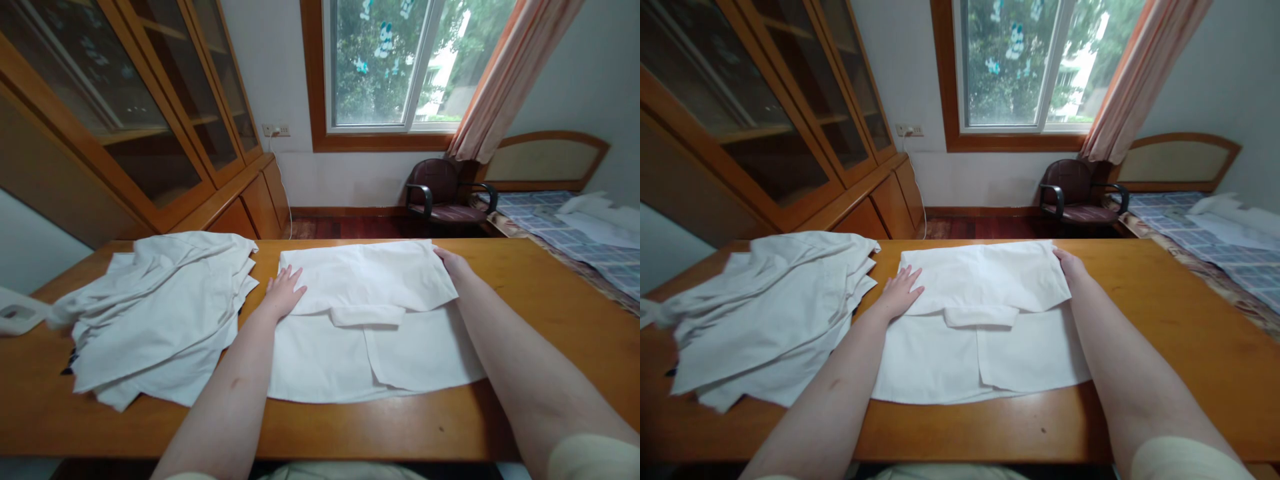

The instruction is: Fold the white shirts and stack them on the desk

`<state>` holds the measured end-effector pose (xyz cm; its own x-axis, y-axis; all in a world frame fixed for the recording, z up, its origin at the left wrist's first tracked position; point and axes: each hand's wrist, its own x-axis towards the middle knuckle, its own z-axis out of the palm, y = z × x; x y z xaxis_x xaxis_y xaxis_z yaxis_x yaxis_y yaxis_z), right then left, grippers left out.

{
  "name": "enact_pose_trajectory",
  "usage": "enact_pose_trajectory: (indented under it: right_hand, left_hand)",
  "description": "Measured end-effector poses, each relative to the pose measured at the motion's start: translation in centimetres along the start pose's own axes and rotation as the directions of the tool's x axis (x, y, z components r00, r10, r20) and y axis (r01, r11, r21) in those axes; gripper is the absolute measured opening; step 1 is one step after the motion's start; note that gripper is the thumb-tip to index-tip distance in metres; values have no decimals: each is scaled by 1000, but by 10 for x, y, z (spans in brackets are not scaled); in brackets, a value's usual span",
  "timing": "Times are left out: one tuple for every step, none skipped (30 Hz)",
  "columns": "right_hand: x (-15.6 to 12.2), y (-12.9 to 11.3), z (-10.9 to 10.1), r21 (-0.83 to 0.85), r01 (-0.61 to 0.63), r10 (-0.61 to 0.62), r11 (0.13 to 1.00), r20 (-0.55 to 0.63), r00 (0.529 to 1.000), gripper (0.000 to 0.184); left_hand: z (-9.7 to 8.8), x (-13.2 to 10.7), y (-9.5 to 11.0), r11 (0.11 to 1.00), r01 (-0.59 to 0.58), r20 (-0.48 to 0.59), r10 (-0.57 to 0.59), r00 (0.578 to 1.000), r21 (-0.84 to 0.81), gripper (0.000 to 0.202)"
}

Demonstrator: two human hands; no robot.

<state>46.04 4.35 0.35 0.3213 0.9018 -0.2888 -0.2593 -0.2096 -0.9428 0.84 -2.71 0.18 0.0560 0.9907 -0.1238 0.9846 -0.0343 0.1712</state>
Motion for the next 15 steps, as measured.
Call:
enact_pose_trajectory:
  right_hand:
    - [1, 0, -1, 14, -2, 2, 1000, -9, 1000, 23]
    - [2, 1, -1, 28, -15, 15, 999, -4, 1000, 24]
    - [2, 1, -1, 40, -15, 15, 999, 15, 1000, 26]
    - [2, 2, -1, 54, -17, 14, 998, 44, 999, 26]
    - [1, 2, 0, 71, -27, 23, 997, 66, 998, 25]
    - [0, 2, 2, 90, -40, 34, 995, 71, 997, 23]
    - [-2, 2, 4, 111, -49, 42, 993, 64, 997, 22]
    - [-4, 1, 6, 130, -53, 46, 990, 53, 998, 22]
    - [-7, 0, 8, 146, -50, 44, 988, 40, 998, 22]
    - [-9, -1, 10, 158, -43, 38, 987, 33, 999, 22]
    - [-12, -3, 12, 163, -50, 45, 985, 38, 998, 21]
    - [-14, -4, 14, 168, -74, 66, 983, 53, 996, 20]
    - [-15, -6, 15, 170, -109, 97, 979, 75, 992, 20]
    - [-16, -7, 15, 171, -146, 131, 974, 97, 987, 24]
    - [-15, -8, 15, 169, -179, 161, 969, 118, 980, 30]
  left_hand:
    - [0, 0, 0, 1000, -1, 0, 1, 1000, 0, 61]
    - [1, 1, -1, 1000, -1, 0, 1, 1000, 0, 61]
    - [1, 1, -1, 1000, -1, 0, 1, 1000, 0, 61]
    - [2, 1, -2, 1000, -2, -1, 2, 1000, 2, 61]
    - [2, 1, -2, 1000, -2, -2, 2, 1000, 5, 61]
    - [3, 2, -3, 1000, -1, -2, 1, 1000, 9, 61]
    - [4, 2, -3, 1000, 0, -3, 0, 1000, 13, 61]
    - [4, 2, -3, 1000, -1, -4, 1, 1000, 17, 61]
    - [4, 2, -3, 1000, -2, -5, 2, 1000, 21, 61]
    - [4, 2, -3, 1000, -4, -7, 4, 1000, 23, 61]
    - [4, 2, -3, 1000, -6, -7, 6, 1000, 24, 61]
    - [4, 2, -3, 1000, -6, -8, 7, 1000, 24, 61]
    - [3, 2, -3, 1000, -7, -8, 7, 1000, 22, 61]
    - [2, 1, -2, 1000, -8, -6, 8, 1000, 20, 61]
    - [2, 1, -2, 1000, -8, -4, 8, 1000, 17, 61]
